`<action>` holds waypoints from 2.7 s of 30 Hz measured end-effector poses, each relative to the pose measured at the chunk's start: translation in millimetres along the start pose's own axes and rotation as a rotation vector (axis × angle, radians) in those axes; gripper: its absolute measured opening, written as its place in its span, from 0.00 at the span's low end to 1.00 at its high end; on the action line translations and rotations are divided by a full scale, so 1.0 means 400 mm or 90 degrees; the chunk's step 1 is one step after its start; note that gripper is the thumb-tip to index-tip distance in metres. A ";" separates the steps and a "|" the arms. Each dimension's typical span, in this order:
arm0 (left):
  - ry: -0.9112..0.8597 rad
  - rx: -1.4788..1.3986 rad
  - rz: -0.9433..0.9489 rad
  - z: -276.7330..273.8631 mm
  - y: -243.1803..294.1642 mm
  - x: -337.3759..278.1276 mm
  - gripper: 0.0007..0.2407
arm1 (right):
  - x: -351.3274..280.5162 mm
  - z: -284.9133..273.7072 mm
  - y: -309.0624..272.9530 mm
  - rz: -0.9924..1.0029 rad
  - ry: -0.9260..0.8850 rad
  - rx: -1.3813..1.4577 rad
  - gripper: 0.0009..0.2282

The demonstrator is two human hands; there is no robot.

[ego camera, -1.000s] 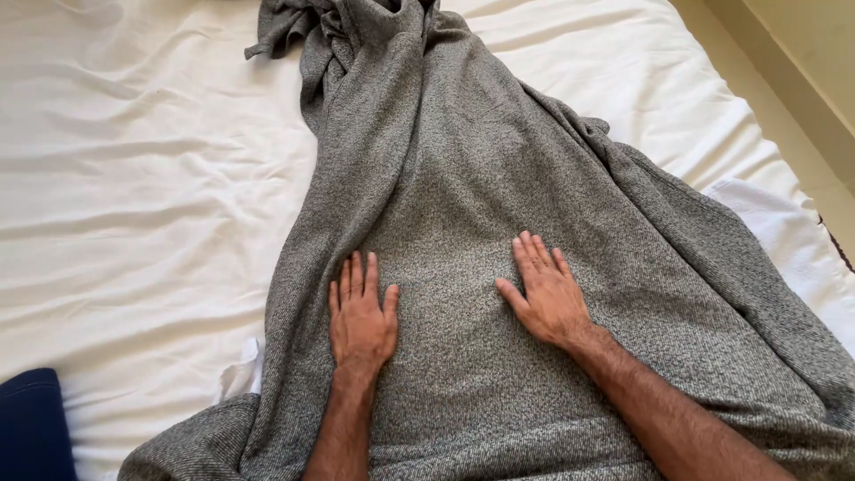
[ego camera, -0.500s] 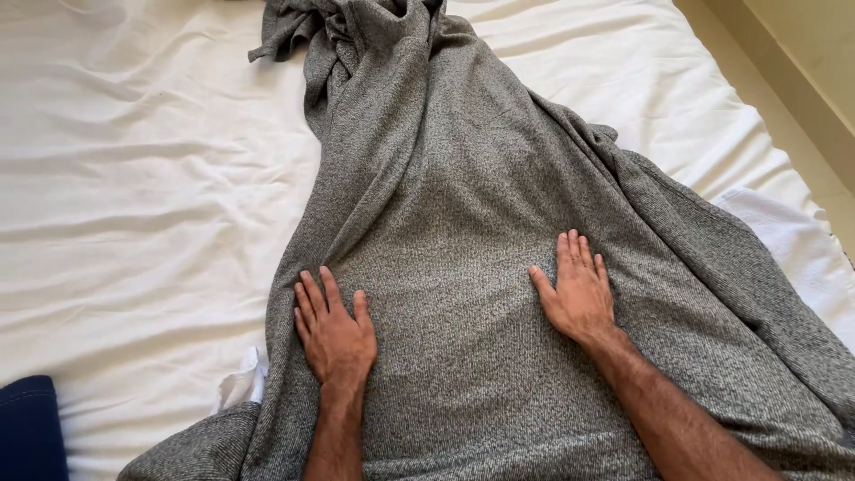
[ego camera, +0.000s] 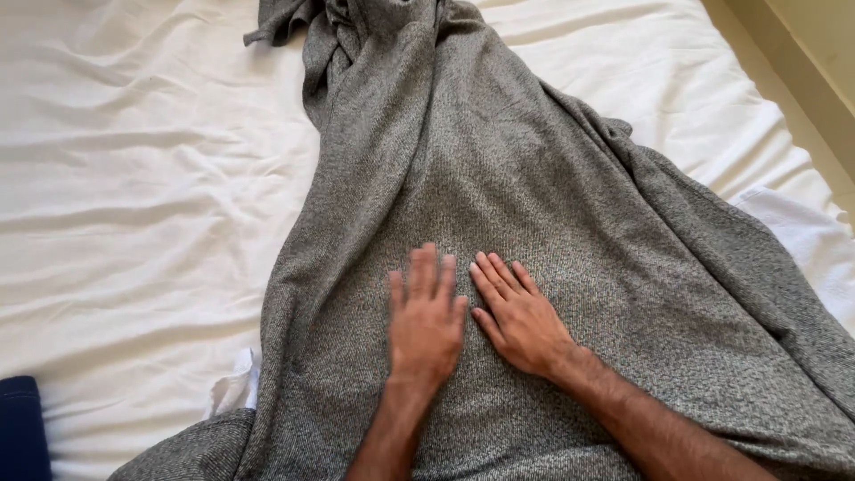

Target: The person folds a gray blanket on a bed. They smooth the fabric, fold it in half lengthwise, then fold it again into a compact rectangular shape.

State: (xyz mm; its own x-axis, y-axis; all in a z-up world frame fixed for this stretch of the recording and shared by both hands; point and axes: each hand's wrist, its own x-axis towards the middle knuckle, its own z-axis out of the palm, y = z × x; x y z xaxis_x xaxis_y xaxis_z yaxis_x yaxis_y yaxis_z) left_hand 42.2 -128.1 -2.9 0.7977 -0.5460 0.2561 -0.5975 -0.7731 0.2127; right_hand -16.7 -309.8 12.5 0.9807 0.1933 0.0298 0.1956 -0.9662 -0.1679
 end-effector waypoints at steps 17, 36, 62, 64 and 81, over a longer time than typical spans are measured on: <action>-0.235 -0.066 -0.204 -0.022 -0.156 0.147 0.32 | 0.118 -0.002 0.153 0.109 -0.089 -0.031 0.35; -0.085 -0.050 -0.242 -0.068 -0.200 -0.032 0.29 | -0.003 -0.009 0.169 0.346 -0.064 -0.016 0.37; -0.161 0.064 -0.310 -0.087 -0.133 -0.177 0.30 | -0.120 -0.040 0.108 0.385 -0.284 -0.036 0.41; -0.147 0.061 -0.313 -0.092 -0.124 -0.185 0.30 | -0.131 -0.039 0.104 0.387 -0.295 -0.037 0.41; -0.116 0.124 -0.323 -0.108 -0.054 -0.244 0.32 | -0.194 -0.035 0.075 0.378 -0.286 -0.013 0.43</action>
State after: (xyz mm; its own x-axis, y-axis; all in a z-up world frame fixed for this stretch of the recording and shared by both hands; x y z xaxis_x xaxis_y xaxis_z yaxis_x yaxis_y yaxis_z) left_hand -26.3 -44.3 8.2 0.9923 -0.1238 -0.0035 -0.1230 -0.9888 0.0841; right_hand -86.9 -356.3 18.8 0.8262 -0.3151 -0.4670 -0.3624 -0.9320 -0.0124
